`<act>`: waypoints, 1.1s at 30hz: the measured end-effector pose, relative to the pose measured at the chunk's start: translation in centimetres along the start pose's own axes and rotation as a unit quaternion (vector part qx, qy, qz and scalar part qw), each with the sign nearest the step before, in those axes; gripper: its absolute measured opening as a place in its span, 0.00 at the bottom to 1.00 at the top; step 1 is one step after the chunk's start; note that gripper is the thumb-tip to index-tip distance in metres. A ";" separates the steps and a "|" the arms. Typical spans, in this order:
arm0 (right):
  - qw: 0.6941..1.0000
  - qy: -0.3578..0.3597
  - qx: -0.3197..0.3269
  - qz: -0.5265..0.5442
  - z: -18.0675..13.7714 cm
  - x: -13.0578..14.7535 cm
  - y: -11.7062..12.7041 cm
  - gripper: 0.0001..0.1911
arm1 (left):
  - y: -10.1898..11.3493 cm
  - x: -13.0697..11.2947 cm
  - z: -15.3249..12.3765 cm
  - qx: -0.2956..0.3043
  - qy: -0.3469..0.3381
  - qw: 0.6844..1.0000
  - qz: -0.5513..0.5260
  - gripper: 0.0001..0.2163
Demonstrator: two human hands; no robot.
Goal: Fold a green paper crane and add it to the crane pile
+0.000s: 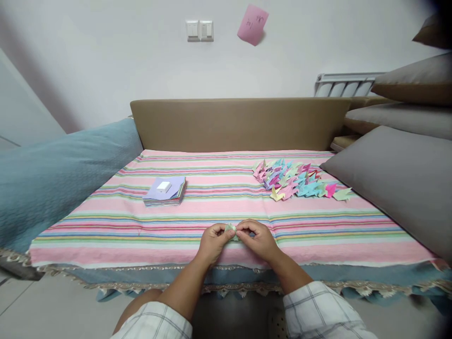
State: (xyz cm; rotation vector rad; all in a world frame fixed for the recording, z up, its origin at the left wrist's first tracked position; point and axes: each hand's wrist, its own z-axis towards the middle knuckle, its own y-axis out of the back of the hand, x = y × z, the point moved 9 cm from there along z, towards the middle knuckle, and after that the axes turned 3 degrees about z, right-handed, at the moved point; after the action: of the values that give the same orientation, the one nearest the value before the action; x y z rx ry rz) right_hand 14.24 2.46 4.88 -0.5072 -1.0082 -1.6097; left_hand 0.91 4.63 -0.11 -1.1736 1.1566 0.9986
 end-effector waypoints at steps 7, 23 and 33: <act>0.998 -0.038 -0.033 0.038 -0.1 -0.7 0.0 0.06 | -0.5 -0.3 -0.1 0.017 -0.006 1.000 -0.005 0.15; 0.999 0.006 -0.022 0.039 -0.1 0.2 -0.2 0.07 | -1.2 0.5 -0.4 0.034 0.038 0.990 -0.129 0.12; 0.996 -0.022 -0.031 0.079 -0.1 -0.6 -0.2 0.06 | -0.9 0.5 -0.2 0.032 0.025 0.993 -0.110 0.10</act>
State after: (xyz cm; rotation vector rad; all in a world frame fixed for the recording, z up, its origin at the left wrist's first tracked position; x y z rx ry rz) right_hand 14.22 2.70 4.26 -0.6509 -0.9282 -1.4987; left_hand 1.86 4.33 -0.44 -1.2500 1.0652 0.7631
